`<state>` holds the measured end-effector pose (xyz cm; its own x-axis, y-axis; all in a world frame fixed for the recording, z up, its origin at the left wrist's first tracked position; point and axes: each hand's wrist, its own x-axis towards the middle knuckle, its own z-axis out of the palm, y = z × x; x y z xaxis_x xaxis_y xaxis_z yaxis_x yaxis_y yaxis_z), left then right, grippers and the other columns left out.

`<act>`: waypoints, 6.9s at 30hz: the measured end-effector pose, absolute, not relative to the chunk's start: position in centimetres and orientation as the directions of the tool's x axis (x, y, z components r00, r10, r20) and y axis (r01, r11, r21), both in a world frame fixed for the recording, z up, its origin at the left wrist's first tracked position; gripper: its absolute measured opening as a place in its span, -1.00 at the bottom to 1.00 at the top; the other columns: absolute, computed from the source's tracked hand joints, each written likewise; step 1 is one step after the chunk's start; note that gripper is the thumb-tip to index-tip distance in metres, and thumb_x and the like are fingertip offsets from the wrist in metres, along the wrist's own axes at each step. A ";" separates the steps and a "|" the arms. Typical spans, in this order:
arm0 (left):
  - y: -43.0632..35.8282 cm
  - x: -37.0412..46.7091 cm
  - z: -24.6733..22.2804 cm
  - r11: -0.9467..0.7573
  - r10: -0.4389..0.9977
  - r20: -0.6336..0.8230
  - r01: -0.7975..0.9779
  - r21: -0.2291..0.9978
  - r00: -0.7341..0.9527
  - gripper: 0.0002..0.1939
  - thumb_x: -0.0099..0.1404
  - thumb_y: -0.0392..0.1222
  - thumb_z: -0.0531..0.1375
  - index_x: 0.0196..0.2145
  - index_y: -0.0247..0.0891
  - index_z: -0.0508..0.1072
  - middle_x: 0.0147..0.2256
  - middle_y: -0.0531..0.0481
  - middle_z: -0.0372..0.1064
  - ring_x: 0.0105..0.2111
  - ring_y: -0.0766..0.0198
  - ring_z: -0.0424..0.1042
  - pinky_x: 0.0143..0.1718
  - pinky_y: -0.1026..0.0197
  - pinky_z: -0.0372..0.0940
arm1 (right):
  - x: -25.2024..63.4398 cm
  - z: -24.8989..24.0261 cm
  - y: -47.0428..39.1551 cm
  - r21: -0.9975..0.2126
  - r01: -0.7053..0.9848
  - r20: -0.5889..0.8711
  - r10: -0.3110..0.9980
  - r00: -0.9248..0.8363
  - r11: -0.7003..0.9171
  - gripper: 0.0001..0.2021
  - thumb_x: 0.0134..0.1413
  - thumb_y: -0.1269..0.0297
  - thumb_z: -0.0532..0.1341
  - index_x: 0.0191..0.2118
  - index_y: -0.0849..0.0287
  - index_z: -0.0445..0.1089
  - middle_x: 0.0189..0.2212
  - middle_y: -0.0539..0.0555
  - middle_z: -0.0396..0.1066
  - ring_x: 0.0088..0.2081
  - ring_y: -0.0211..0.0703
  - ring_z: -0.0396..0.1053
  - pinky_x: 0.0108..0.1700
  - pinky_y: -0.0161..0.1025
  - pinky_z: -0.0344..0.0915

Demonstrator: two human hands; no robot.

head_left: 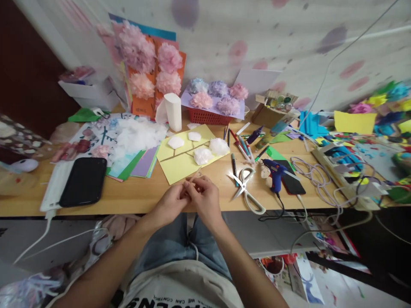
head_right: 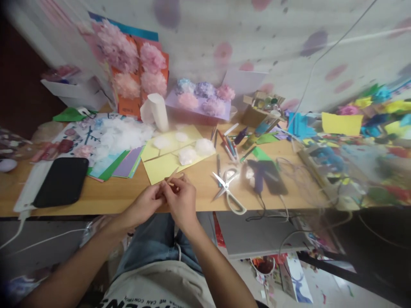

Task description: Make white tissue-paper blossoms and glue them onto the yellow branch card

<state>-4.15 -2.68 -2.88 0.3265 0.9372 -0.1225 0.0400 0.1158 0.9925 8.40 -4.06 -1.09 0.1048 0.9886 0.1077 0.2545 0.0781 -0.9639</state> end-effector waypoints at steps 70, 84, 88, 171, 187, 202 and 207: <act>14.3 -21.8 -0.3 0.182 0.966 0.154 0.969 0.167 -0.208 -0.64 0.33 -0.10 0.20 -0.06 -0.39 0.61 -0.17 -0.19 0.50 -0.20 0.09 0.26 -0.08 0.15 0.15 | 8.0 -4.6 -1.7 -0.499 0.849 0.216 0.974 -0.071 0.173 -0.75 0.36 0.29 0.13 -0.33 0.17 0.49 -0.36 0.09 0.46 -0.32 -0.16 0.37 -0.29 -0.27 0.12; 14.3 -22.0 0.3 0.156 0.969 0.170 0.976 0.154 -0.181 -0.62 0.38 -0.16 0.10 -0.03 -0.45 0.57 -0.07 -0.24 0.47 -0.10 0.09 0.31 0.01 0.15 0.11 | 8.0 -4.8 -1.7 -0.514 0.837 0.227 0.971 -0.076 0.186 -0.75 0.35 0.28 0.14 -0.33 0.15 0.50 -0.35 0.10 0.47 -0.30 -0.14 0.38 -0.29 -0.27 0.14; 14.4 -21.9 -0.2 0.136 0.978 0.136 0.978 0.157 -0.158 -0.64 0.31 -0.12 0.18 -0.08 -0.40 0.61 -0.12 -0.18 0.49 -0.15 0.10 0.29 -0.05 0.18 0.13 | 8.0 -4.7 -1.6 -0.510 0.841 0.209 0.975 -0.080 0.179 -0.76 0.35 0.29 0.14 -0.33 0.16 0.50 -0.35 0.10 0.47 -0.30 -0.14 0.38 -0.29 -0.26 0.14; 7.1 -1.2 0.6 0.211 0.739 -0.167 0.012 0.977 0.653 -0.62 0.04 -0.12 0.45 -0.21 -0.29 0.49 -0.38 -0.02 0.54 -0.32 0.23 0.55 -0.16 0.13 0.43 | 15.3 -2.3 -2.4 -0.817 0.431 0.479 0.867 0.138 0.383 -0.60 0.15 0.40 0.09 0.03 0.02 0.53 -0.03 0.13 0.52 -0.02 -0.02 0.48 0.02 -0.03 0.44; 8.2 -2.0 1.8 -0.034 0.635 -0.143 0.212 0.977 0.759 -0.56 0.14 -0.19 0.33 -0.06 -0.20 0.28 -0.38 0.05 0.50 -0.34 0.22 0.50 -0.25 0.18 0.35 | 16.6 -0.4 0.6 -0.962 -0.081 -0.260 0.966 -0.005 -0.260 -0.77 -0.22 0.17 0.45 -0.47 0.18 0.48 -0.59 -0.05 0.45 -0.55 -0.33 0.31 -0.42 -0.34 0.26; 7.4 -1.3 0.5 0.105 0.752 -0.156 0.118 0.987 0.641 -0.83 0.11 -0.17 0.33 -0.37 -0.34 0.54 -0.50 0.03 0.44 -0.50 0.38 0.40 -0.40 0.31 0.32 | 14.4 -1.4 -0.1 -0.956 -0.288 -0.140 0.952 0.272 -0.058 -0.71 -0.19 0.20 0.49 -0.28 0.14 0.55 -0.52 -0.04 0.52 -0.48 -0.30 0.38 -0.33 -0.30 0.38; 7.4 -1.5 0.4 0.144 0.755 -0.173 0.097 0.985 0.632 -0.88 0.09 -0.23 0.32 -0.38 -0.30 0.51 -0.48 0.06 0.45 -0.46 0.38 0.43 -0.38 0.32 0.36 | 14.3 -1.9 -0.1 -0.962 -0.264 -0.139 0.961 0.240 -0.073 -0.81 -0.17 0.19 0.45 -0.37 0.13 0.60 -0.43 0.00 0.56 -0.41 -0.24 0.44 -0.29 -0.25 0.43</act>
